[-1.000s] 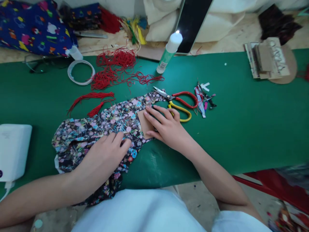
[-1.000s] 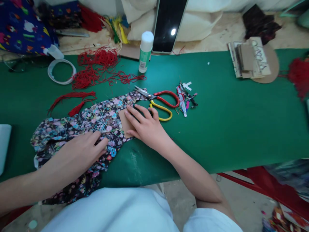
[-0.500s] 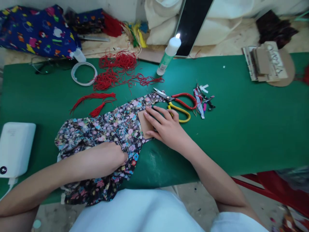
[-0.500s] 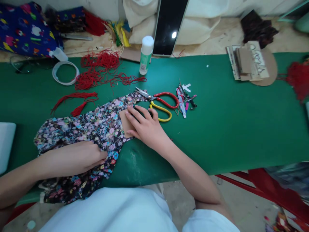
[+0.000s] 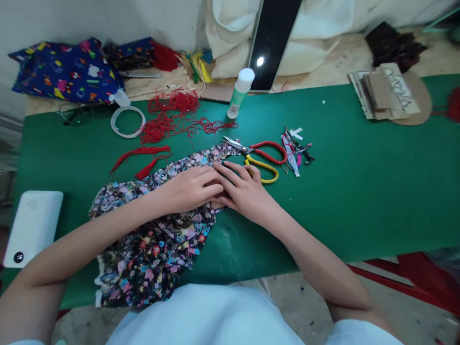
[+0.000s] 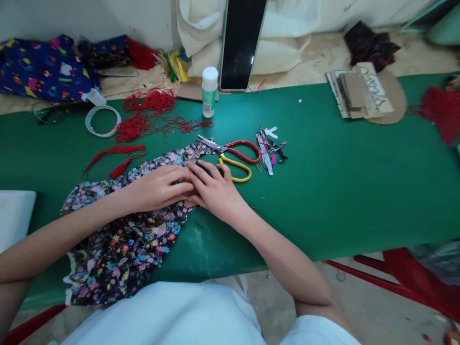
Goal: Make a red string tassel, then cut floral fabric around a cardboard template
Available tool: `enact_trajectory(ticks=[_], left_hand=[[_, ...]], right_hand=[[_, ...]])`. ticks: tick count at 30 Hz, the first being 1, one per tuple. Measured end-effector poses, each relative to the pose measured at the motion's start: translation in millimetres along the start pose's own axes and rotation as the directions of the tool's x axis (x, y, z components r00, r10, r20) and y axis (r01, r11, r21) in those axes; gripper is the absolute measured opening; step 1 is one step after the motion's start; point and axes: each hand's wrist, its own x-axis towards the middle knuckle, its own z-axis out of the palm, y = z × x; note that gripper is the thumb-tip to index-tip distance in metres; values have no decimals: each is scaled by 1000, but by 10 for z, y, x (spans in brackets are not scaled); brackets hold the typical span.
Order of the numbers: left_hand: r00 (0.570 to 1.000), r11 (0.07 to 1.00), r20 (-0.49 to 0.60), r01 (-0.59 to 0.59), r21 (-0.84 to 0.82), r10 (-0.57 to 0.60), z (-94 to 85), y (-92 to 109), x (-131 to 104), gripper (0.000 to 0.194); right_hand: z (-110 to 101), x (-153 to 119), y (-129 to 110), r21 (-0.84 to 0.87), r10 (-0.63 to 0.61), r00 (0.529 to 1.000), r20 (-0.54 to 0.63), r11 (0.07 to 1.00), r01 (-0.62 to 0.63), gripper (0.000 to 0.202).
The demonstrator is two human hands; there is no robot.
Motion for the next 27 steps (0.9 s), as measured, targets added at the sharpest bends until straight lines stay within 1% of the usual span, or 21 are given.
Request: enact_trajectory(ticks=[1,2,5,8,12,13,18,21,25,27], left_hand=[[1000,1000,-11,-20,-4,20,54,-33,-43,29],[1000,1000,-13,-15,-7,15,95,-62,-90,28],[1000,999,9,-8,-48,8,145,-117,-211,37],[999,998,48,4,-68,-1,128,-140,-263,48],[996,999,93,4,-50,1,107,-150,-297,63],[995,999,98,5,-46,-1,110,-152,-310,64],[992,999,126,28,-34,-23,141,-171,-356,55],[991,999,133,32,-31,-28,128,-203,-358,61],[989,998,140,54,-22,-51,85,-272,-366,75],[988,998,144,52,-21,-49,68,-304,-374,76]], right_hand=[[5,-1,0,3,0,1000,-1,1000,0,55],[12,-2,1,6,-1,1000,-3,1000,1,56],[39,-5,11,6,1,1000,-19,1000,0,59],[63,-8,26,4,2,1000,-30,1000,-2,61],[61,-5,34,-1,-3,999,-40,1000,3,61],[54,-3,32,-3,-4,999,-41,1000,4,60],[0,3,17,-4,5,1000,6,1000,-5,60],[-20,3,13,-3,9,1000,17,1000,-9,62],[-13,2,15,-9,3,1000,17,1000,-3,64],[-6,2,18,-11,0,1000,14,1000,0,65]])
